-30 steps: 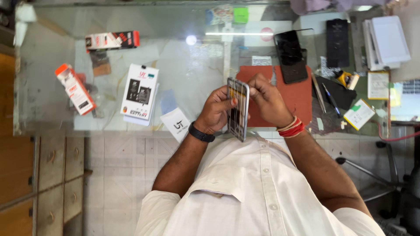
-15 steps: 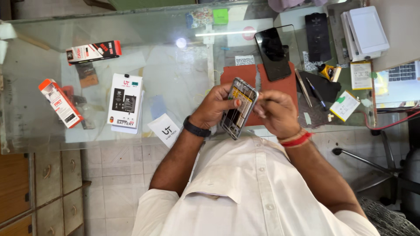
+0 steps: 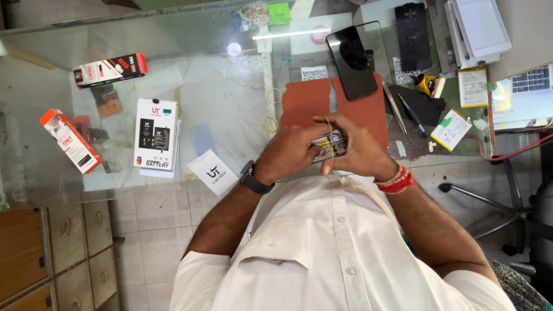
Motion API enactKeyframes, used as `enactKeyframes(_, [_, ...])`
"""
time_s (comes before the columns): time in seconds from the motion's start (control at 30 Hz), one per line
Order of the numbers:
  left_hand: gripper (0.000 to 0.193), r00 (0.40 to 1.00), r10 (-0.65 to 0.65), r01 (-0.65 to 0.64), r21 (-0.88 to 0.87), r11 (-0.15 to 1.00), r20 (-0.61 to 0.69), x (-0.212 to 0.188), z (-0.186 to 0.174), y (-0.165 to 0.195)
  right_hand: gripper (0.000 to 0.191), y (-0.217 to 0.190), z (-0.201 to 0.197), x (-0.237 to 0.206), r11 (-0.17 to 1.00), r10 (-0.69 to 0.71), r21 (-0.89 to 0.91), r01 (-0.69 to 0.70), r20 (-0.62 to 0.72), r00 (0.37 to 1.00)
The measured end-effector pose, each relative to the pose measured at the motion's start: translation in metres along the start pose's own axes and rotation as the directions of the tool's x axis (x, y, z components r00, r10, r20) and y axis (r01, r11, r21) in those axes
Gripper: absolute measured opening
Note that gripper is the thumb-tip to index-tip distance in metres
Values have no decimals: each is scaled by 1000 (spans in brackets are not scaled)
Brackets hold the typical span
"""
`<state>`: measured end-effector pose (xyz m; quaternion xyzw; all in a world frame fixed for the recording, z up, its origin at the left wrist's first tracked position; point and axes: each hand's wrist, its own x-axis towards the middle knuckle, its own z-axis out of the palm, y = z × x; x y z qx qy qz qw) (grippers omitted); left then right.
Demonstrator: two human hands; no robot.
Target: The person uses a heat gun and a prying tool to open a smartphone, then uses a thin wire to separate the screen from the frame. The person handles the phone, battery, and tools throughout the process.
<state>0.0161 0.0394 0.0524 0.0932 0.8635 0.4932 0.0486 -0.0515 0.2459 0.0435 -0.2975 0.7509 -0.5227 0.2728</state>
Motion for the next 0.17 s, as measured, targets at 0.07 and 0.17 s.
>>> enactKeyframes(0.07, [44,1000,-10,10,14,1000,-9,0,2,-1,96,5,1,2,997,-53,-57,54,11,999])
enactKeyframes(0.17, [45,999,-30,28,-43,999,-36,6,-2,-15,71,17,-5,-2,996,40,78,-38,-16,999])
